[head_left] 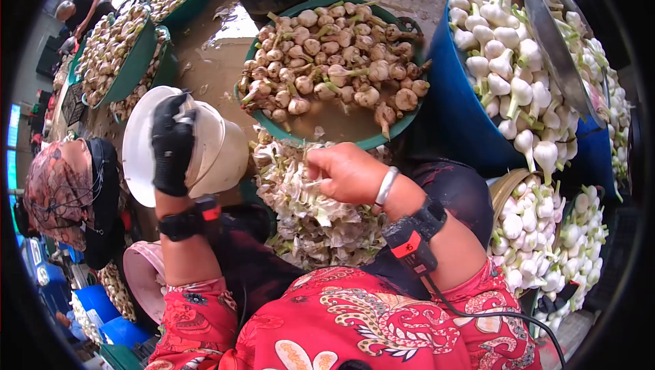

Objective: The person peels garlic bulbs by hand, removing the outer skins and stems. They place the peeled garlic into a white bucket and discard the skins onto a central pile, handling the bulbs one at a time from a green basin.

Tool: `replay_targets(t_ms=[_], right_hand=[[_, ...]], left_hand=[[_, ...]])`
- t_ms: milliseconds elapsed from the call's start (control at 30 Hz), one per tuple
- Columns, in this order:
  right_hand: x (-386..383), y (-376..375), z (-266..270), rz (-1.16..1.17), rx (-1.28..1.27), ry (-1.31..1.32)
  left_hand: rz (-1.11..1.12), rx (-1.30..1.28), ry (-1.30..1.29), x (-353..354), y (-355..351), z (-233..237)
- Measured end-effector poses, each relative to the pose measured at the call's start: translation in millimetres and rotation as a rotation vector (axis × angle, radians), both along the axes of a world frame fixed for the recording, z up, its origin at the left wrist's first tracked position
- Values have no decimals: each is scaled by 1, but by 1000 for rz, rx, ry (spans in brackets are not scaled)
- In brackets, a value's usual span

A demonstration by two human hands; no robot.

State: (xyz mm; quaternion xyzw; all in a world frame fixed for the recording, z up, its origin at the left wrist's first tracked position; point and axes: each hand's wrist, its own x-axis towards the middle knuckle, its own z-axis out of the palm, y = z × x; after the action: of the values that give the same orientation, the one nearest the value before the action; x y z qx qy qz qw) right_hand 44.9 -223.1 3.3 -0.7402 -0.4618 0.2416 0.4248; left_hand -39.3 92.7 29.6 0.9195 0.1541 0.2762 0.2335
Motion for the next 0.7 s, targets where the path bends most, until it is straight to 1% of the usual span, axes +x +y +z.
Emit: replay_targets(t_ms=[33, 67, 100, 133, 167, 200, 233, 267, 300, 367, 400, 467, 500, 533, 567, 600, 633, 700], right_hand=[[1, 0, 3, 9, 24, 23], [7, -3, 16, -15, 21, 84], [12, -5, 25, -183, 40, 150], [20, -10, 31, -332, 130, 217], [30, -15, 33, -479, 222, 282], [44, -24, 28, -561, 286, 33], [58, -33, 22, -636, 344, -218], [68, -37, 19, -828, 389, -115], [71, -49, 42, -926, 227, 190], [82, -54, 41, -1043, 566, 356], [87, -57, 42, -1062, 612, 425], [89, -59, 52, -1094, 618, 451], [90, -58, 53, -1118, 633, 473], [92, -57, 50, -1098, 637, 453], [93, -57, 48, -1100, 635, 452], [92, -56, 47, -1078, 619, 472], [91, -56, 47, -1053, 604, 491], [91, -57, 46, -1035, 587, 478]], left_hand=[[-117, -64, 119, 18, -49, 12], [-222, -266, 185, 35, -78, 1], [-332, -429, 190, 50, -95, -32], [-428, -459, 268, 65, -121, -40], [-585, -791, 247, 77, -134, -68], [-521, -586, 377, 89, -149, -88], [-595, -646, 411, 108, -161, -114], [-606, -760, 563, 122, -175, -121], [-738, -540, 492, 139, -181, -165], [-703, -340, 680, 157, -213, -162], [-708, -349, 687, 164, -225, -174], [-568, -270, 1024, 175, -240, -218], [-569, -275, 1026, 175, -244, -245], [-620, -247, 959, 174, -247, -272], [-670, -216, 890, 173, -250, -286], [-765, -117, 724, 171, -251, -271], [-765, -115, 724, 170, -247, -264], [-710, -24, 822, 167, -223, -240]])
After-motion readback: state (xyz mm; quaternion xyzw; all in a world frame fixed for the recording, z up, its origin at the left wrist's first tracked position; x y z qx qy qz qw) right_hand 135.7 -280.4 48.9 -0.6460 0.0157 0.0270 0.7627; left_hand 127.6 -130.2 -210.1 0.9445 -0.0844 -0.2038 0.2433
